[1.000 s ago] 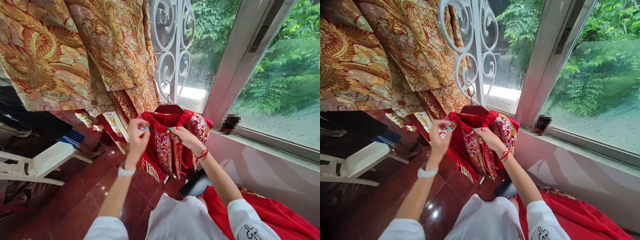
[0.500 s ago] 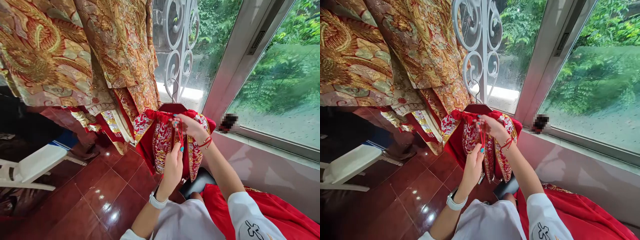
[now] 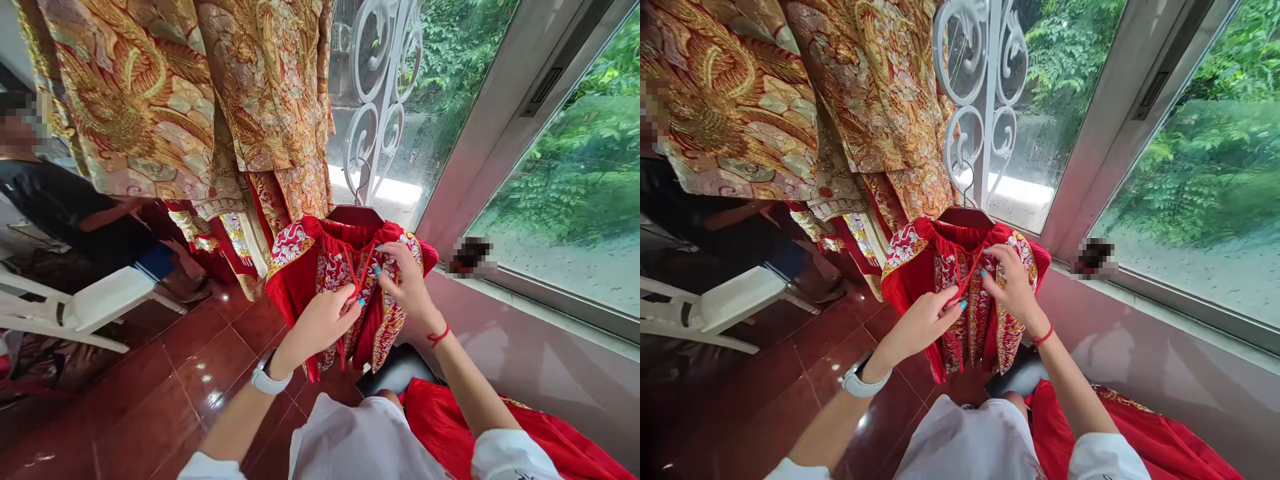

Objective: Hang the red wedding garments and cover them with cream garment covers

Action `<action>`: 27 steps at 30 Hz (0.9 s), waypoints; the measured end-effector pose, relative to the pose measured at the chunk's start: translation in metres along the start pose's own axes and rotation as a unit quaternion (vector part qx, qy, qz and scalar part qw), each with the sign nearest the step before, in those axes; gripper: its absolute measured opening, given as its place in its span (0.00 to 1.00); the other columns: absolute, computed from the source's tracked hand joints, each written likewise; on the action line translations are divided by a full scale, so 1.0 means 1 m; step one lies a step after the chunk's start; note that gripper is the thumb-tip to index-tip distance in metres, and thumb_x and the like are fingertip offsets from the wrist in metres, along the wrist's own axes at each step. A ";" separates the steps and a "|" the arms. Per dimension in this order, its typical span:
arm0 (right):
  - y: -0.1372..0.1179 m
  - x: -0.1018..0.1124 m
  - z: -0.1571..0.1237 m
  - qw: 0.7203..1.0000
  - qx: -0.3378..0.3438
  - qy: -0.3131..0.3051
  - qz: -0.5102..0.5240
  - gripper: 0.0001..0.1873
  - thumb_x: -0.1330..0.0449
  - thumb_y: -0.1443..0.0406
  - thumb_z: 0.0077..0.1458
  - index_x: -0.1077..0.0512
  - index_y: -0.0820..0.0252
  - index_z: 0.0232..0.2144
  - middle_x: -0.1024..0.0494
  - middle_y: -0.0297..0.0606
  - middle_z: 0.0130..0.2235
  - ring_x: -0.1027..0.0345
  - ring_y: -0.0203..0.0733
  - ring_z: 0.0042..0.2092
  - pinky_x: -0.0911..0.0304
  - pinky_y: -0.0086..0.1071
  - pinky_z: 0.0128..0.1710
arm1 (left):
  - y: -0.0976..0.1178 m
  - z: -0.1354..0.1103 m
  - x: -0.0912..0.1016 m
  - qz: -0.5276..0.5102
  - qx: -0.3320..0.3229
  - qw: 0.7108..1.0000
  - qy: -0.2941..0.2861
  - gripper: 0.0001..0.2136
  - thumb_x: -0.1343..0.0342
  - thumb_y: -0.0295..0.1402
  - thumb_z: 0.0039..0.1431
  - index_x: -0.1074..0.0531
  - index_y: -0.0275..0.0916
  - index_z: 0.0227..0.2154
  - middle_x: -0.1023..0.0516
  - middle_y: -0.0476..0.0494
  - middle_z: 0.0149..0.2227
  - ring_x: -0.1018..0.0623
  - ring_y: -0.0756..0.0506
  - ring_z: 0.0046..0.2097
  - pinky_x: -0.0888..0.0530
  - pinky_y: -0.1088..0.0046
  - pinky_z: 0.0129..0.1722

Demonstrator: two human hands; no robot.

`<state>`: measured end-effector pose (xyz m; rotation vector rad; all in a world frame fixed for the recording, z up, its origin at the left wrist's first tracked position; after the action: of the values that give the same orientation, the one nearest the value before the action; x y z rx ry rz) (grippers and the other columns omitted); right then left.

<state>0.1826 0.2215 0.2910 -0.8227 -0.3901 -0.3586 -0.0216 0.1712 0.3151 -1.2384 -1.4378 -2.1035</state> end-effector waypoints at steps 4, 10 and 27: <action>0.009 -0.028 -0.012 0.966 0.190 -0.051 -0.168 0.15 0.48 0.65 0.66 0.28 0.51 0.51 0.25 0.43 0.50 0.37 0.49 0.58 0.50 0.58 0.66 | 0.010 0.011 0.002 0.104 -0.015 0.994 -0.038 0.13 0.53 0.37 0.68 0.29 0.41 0.29 0.25 0.46 0.25 0.24 0.43 0.29 0.36 0.70 0.30; 0.040 -0.065 0.017 0.970 0.150 -0.023 -0.192 0.12 0.51 0.64 0.65 0.27 0.55 0.36 0.27 0.39 0.31 0.38 0.45 0.36 0.41 0.48 0.53 | 0.019 0.028 -0.016 0.214 0.020 0.973 -0.086 0.20 0.60 0.37 0.71 0.25 0.38 0.31 0.19 0.35 0.32 0.18 0.37 0.36 0.29 0.65 0.34; 0.022 -0.010 0.030 0.966 0.190 -0.160 -0.069 0.31 0.57 0.79 0.52 0.31 0.58 0.54 0.24 0.43 0.44 0.34 0.45 0.45 0.35 0.40 0.45 | -0.034 0.049 0.035 0.202 -0.074 0.976 0.019 0.17 0.59 0.34 0.69 0.25 0.38 0.32 0.25 0.39 0.39 0.26 0.40 0.44 0.30 0.59 0.51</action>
<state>0.1778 0.2592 0.2910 -0.4761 -0.7953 -0.2664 -0.0413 0.2367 0.3283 -1.3980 -0.9265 -1.9637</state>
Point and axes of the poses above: each hand's wrist, its own z-axis towards the middle knuckle, its own x-axis out of the back of the hand, y = z × x, the point moved 1 cm from there along z, towards the middle knuckle
